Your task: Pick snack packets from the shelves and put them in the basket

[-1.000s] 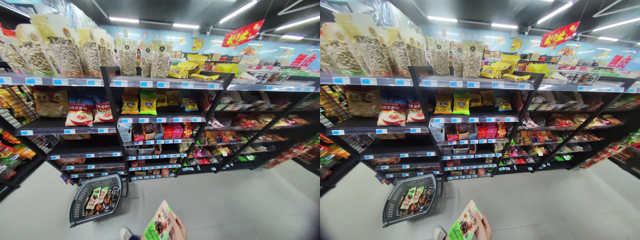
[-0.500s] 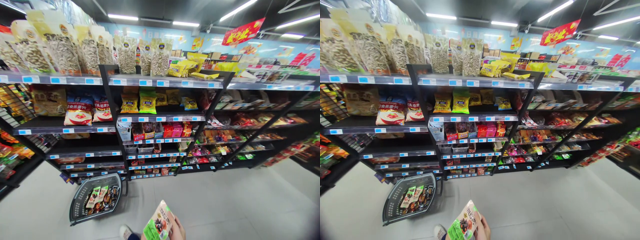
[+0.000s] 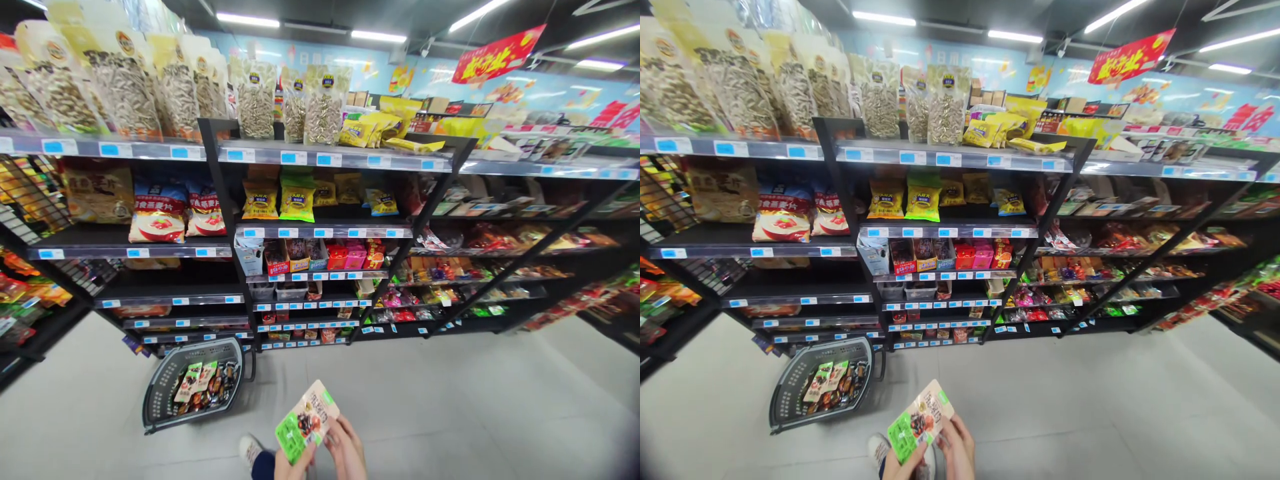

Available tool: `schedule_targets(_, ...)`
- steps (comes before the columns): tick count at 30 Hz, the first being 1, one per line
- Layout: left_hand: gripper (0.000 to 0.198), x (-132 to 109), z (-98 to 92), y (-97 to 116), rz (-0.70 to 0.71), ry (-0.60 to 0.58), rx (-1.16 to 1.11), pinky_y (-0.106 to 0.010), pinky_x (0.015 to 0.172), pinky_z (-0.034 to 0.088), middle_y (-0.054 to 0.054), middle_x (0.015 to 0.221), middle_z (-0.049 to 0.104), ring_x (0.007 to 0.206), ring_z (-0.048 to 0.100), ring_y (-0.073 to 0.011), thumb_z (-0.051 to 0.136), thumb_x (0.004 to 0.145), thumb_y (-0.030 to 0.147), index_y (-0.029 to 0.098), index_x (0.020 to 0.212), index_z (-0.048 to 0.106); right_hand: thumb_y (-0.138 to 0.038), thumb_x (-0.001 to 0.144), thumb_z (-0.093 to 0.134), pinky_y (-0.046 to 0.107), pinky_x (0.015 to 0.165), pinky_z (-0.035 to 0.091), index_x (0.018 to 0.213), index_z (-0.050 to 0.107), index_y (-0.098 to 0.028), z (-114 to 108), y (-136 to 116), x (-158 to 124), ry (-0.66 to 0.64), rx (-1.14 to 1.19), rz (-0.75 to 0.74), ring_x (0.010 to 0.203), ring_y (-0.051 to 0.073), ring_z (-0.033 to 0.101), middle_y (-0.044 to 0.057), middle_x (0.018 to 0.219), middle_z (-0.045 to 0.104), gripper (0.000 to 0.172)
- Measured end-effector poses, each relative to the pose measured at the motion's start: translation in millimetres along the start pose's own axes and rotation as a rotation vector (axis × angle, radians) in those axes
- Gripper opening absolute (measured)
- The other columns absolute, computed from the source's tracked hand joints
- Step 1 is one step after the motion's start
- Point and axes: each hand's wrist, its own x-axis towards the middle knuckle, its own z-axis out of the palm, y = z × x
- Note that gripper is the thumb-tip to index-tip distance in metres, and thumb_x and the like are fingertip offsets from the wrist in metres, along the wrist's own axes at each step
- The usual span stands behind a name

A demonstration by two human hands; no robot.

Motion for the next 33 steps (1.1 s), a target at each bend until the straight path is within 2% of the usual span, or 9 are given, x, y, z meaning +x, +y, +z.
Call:
schedule_targets(4, 0.053, -10.1, 0.9, 16.2, -0.049, 0.053, -0.140, -0.029, 0.060, 0.052, -0.007, 0.064, 0.070, 0.064, 0.064, -0.0224, 0.081, 0.055, 0.059, 0.013, 0.081, 0.074, -0.035, 0.065, 0.083, 0.028, 0.072, 0.052, 0.089, 0.073, -0.017, 6.8, -6.7, -15.0, -0.092, -0.068, -0.014, 0.086, 0.020, 0.066, 0.009, 0.098, 0.074, 0.032)
schedule_targets(7, 0.049, -16.3, 0.8, 21.4, -0.101, 0.030, -0.232, -0.028, 0.064, 0.052, -0.008, 0.074, 0.072, 0.072, 0.065, -0.0216, 0.083, 0.059, 0.047, 0.012, 0.091, 0.073, -0.034, 0.065, 0.083, 0.029, 0.071, 0.052, 0.090, 0.073, -0.017, 6.9, -7.3, -17.5, -0.071, -0.092, -0.024, 0.084, 0.020, 0.065, 0.009, 0.098, 0.074, 0.032)
schedule_targets(10, 0.045, -19.2, 1.0, 20.4, -0.155, 0.004, -0.337, -0.024, 0.061, 0.048, -0.008, 0.084, 0.073, 0.065, 0.062, -0.0150, 0.085, 0.062, 0.037, 0.012, 0.096, 0.072, -0.033, 0.064, 0.084, 0.028, 0.067, 0.050, 0.089, 0.072, -0.017, 5.4, -4.3, -16.8, -0.036, -0.100, -0.037, 0.079, 0.018, 0.064, 0.007, 0.093, 0.074, 0.032)
schedule_targets(13, 0.042, -19.5, 2.3, 19.6, -0.186, 0.001, -0.420, -0.023, 0.058, 0.045, -0.006, 0.080, 0.070, 0.058, 0.055, -0.0102, 0.086, 0.060, 0.031, 0.011, 0.094, 0.070, -0.032, 0.065, 0.083, 0.026, 0.064, 0.048, 0.088, 0.071, -0.018, 5.0, -0.2, -16.3, -0.018, -0.082, -0.040, 0.077, 0.017, 0.063, 0.006, 0.091, 0.074, 0.030)
schedule_targets(18, 0.038, -16.6, 4.0, 22.7, -0.233, -0.012, -0.439, -0.021, 0.054, 0.042, -0.001, 0.068, 0.065, 0.054, 0.050, -0.0081, 0.085, 0.060, 0.028, 0.010, 0.089, 0.067, -0.031, 0.068, 0.081, 0.025, 0.065, 0.047, 0.091, 0.070, -0.018, 4.3, 4.9, -14.9, 0.010, -0.072, -0.027, 0.078, 0.016, 0.063, 0.005, 0.092, 0.074, 0.029)
schedule_targets(23, 0.037, -13.1, 5.3, 24.2, -0.217, -0.033, -0.418, -0.020, 0.052, 0.039, 0.001, 0.062, 0.062, 0.051, 0.048, -0.0075, 0.084, 0.060, 0.027, 0.009, 0.086, 0.066, -0.031, 0.066, 0.082, 0.026, 0.063, 0.044, 0.090, 0.069, -0.018, 2.5, 5.6, -11.7, 0.048, -0.079, -0.034, 0.076, 0.016, 0.063, 0.005, 0.090, 0.074, 0.030)
schedule_targets(30, 0.031, -13.4, 7.9, 21.8, -0.222, -0.035, -0.370, -0.021, 0.052, 0.038, 0.002, 0.056, 0.060, 0.051, 0.049, -0.0083, 0.082, 0.064, 0.028, 0.010, 0.081, 0.064, -0.033, 0.068, 0.080, 0.027, 0.063, 0.044, 0.088, 0.069, -0.017, 2.4, 1.6, -12.5, 0.029, -0.102, -0.058, 0.073, 0.017, 0.061, 0.005, 0.089, 0.073, 0.028)
schedule_targets(33, 0.029, -14.4, 6.5, 18.8, -0.198, -0.035, -0.339, -0.020, 0.052, 0.037, 0.002, 0.057, 0.061, 0.050, 0.049, -0.0086, 0.081, 0.066, 0.030, 0.010, 0.081, 0.065, -0.033, 0.069, 0.079, 0.026, 0.066, 0.045, 0.091, 0.068, -0.018, 1.9, 1.5, -13.8, 0.009, -0.102, -0.045, 0.078, 0.017, 0.062, 0.004, 0.093, 0.072, 0.028)
